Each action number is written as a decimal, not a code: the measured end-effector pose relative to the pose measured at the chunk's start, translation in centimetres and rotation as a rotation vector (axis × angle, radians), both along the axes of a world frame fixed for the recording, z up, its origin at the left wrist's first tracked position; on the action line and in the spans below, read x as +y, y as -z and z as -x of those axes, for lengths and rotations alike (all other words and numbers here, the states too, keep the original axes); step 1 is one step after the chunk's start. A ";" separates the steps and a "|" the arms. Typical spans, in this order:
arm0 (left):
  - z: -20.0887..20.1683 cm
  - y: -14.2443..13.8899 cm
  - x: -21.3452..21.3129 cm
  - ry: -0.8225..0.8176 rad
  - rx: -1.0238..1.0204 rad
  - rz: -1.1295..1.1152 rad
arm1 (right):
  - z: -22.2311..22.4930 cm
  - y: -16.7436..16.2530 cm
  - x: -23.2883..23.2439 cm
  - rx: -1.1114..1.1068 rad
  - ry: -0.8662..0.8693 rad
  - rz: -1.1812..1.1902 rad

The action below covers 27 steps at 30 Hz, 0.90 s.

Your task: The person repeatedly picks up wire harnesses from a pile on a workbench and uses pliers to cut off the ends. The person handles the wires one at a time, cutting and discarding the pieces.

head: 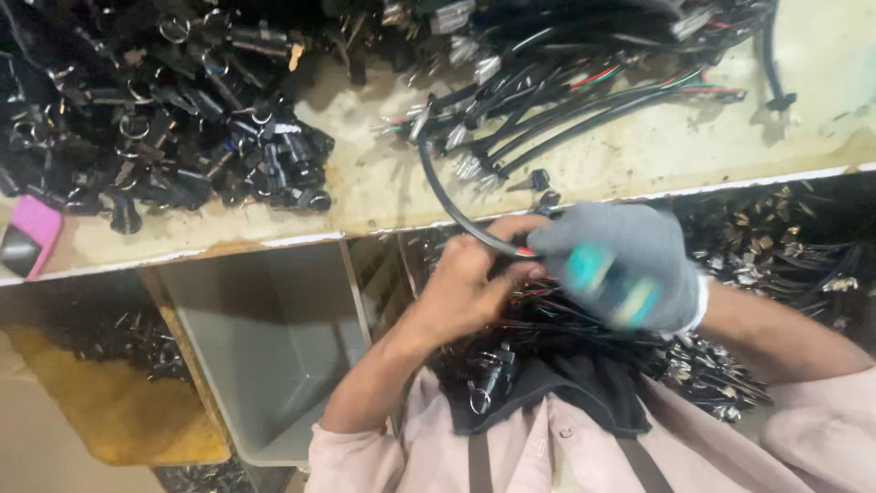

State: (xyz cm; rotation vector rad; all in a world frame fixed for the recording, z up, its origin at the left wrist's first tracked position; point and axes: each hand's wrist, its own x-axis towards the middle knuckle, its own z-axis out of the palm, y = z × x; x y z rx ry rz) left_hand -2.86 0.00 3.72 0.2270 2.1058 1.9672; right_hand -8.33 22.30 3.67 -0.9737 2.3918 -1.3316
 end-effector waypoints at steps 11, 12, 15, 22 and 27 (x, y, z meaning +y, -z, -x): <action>-1.5 0.5 0.0 0.038 0.222 -0.065 | -1.8 -2.4 -1.0 0.002 0.344 0.211; -1.6 0.5 0.2 0.033 0.207 -0.060 | -1.4 -1.9 -1.2 0.010 0.348 0.212; -1.7 0.4 1.0 0.021 -0.042 -0.155 | -0.5 0.2 -1.1 -0.023 0.376 0.201; -0.3 -1.3 0.6 0.010 0.045 -0.265 | -3.3 -1.3 0.6 0.015 0.453 0.280; -0.8 -3.1 0.7 0.312 0.084 0.385 | 5.7 -1.2 -3.5 0.326 0.176 -0.050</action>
